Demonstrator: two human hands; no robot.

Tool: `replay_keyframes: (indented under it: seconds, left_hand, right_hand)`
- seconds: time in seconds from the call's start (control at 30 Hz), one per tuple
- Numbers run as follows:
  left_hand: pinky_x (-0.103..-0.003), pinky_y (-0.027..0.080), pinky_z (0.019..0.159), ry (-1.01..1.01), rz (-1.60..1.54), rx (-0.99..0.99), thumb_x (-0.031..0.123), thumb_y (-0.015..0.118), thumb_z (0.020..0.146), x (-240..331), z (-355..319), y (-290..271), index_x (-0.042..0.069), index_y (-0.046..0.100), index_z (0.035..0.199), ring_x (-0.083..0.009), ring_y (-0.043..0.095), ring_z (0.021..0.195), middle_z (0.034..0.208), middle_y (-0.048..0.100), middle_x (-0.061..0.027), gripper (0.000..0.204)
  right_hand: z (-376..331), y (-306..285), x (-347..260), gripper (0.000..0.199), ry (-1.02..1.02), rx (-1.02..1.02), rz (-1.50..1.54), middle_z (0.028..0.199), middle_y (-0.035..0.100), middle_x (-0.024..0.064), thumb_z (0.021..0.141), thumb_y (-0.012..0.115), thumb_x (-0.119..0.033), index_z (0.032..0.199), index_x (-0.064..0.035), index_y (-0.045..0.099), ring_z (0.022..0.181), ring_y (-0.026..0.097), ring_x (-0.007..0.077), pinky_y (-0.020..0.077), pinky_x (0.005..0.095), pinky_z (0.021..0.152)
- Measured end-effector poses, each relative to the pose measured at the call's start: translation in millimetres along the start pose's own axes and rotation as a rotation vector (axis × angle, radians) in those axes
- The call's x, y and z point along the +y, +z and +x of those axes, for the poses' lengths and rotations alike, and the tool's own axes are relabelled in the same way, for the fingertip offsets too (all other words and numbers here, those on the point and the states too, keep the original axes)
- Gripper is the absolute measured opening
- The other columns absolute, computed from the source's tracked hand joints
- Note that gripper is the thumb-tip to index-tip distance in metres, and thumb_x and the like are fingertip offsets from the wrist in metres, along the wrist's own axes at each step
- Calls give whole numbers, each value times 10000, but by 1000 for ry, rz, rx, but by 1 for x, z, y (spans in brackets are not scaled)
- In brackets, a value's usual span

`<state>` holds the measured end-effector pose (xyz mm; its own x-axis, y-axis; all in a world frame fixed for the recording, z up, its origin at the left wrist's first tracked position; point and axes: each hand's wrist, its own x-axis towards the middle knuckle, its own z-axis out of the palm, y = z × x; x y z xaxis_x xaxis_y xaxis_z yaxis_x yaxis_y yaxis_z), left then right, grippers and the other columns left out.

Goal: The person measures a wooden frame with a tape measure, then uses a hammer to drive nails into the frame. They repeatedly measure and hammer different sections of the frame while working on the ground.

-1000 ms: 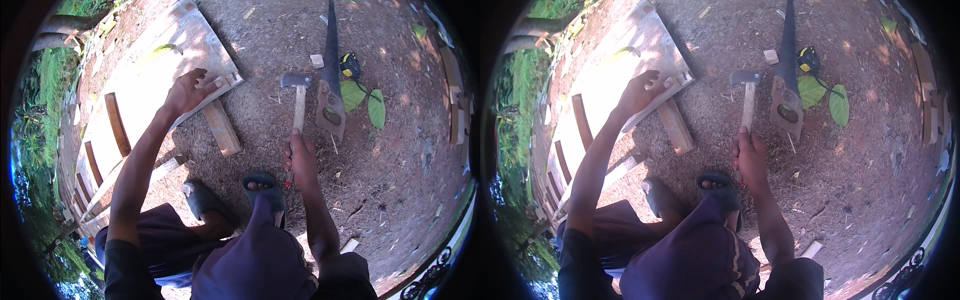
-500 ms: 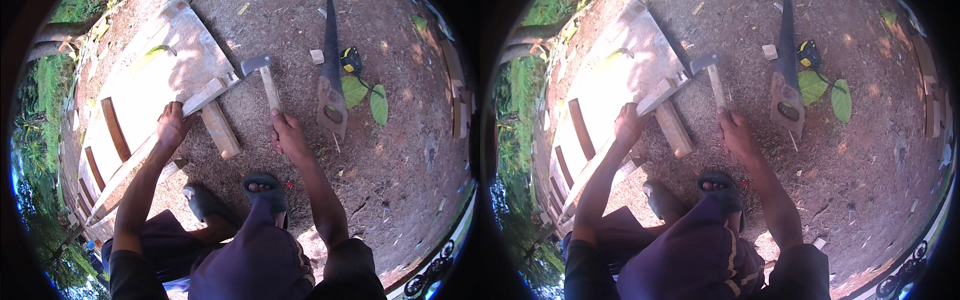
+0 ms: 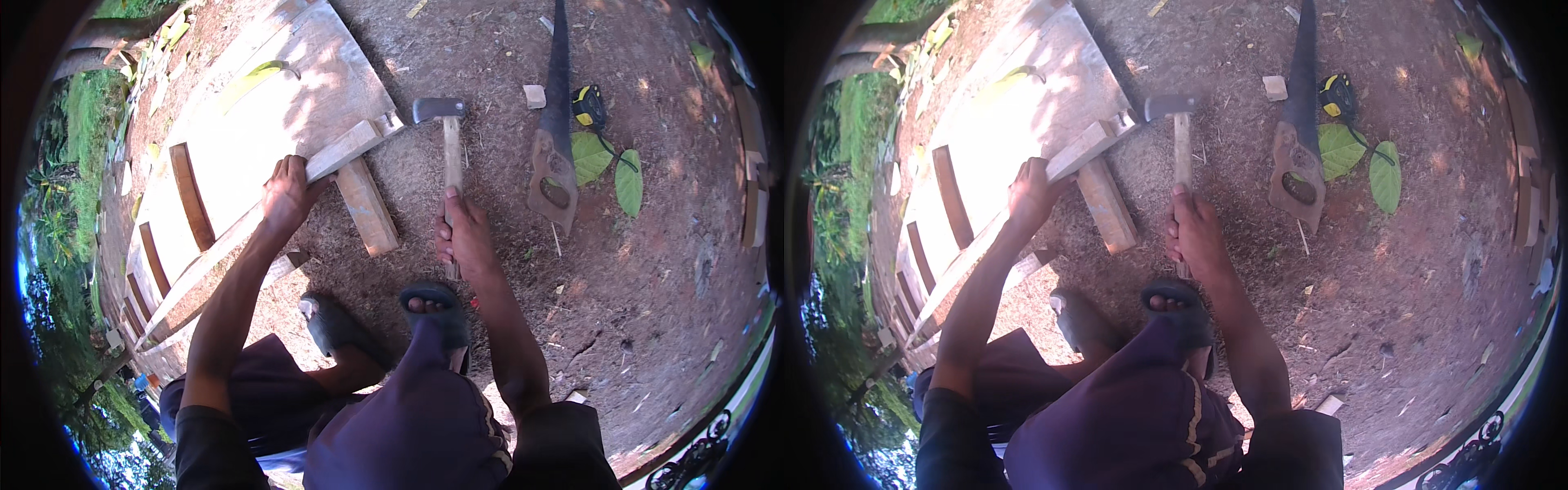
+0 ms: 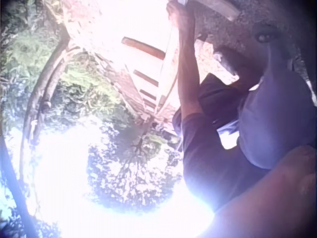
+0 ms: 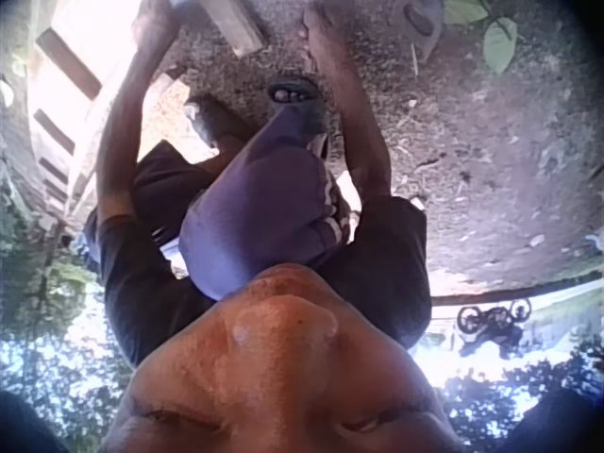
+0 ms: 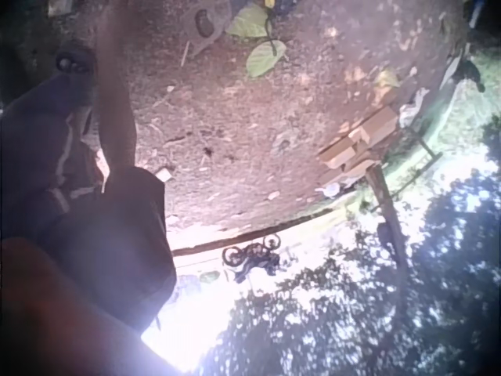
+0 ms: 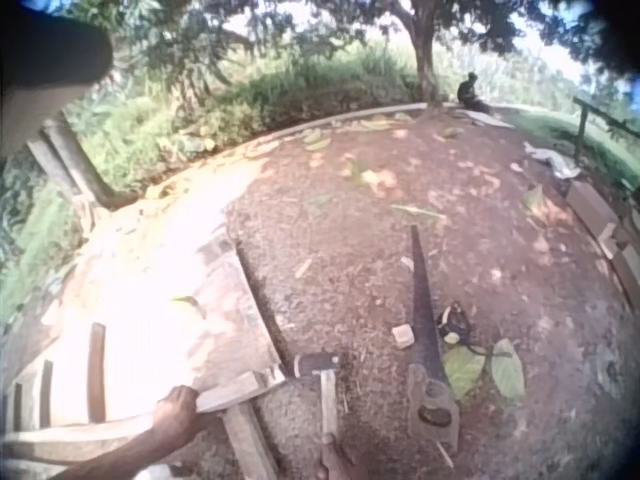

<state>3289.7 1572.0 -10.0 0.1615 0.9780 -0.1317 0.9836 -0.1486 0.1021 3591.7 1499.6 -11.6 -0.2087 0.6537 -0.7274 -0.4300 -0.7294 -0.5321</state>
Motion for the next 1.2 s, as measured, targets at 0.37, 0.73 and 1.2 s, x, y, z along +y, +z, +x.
replay_keyframes:
  seconds: [0.37, 0.73, 1.2]
  left_hand:
    - [-480, 511, 919, -186, -18, -162, 459, 758, 852, 20, 8, -14, -37, 574, 1169, -369, 621, 1100, 1126, 644, -220, 617]
    - [-476, 531, 734, 16, -3, 12, 485, 723, 884, 2, 0, 0, -25, 533, 1059, -346, 636, 921, 951, 609, -185, 572]
    - [-476, 525, 924, -148, -8, -123, 413, 794, 828, 15, 6, -9, -18, 596, 1126, -351, 626, 1109, 1122, 649, -207, 560]
  right_hand:
    - [17, -11, -16, 379, -192, 220, -125, 620, 419, -26, 1075, 436, -415, 897, -83, 471, 446, 422, 78, 361, 272, 384]
    - [-6, 7, -5, 404, 63, -75, 350, 615, 409, -26, 1061, 464, -467, 888, -102, 476, 409, 355, 67, 320, 254, 360]
    - [14, -4, 14, 377, -433, 248, -622, 623, 474, -17, 1068, 484, -405, 880, -78, 496, 457, 447, 65, 386, 265, 403]
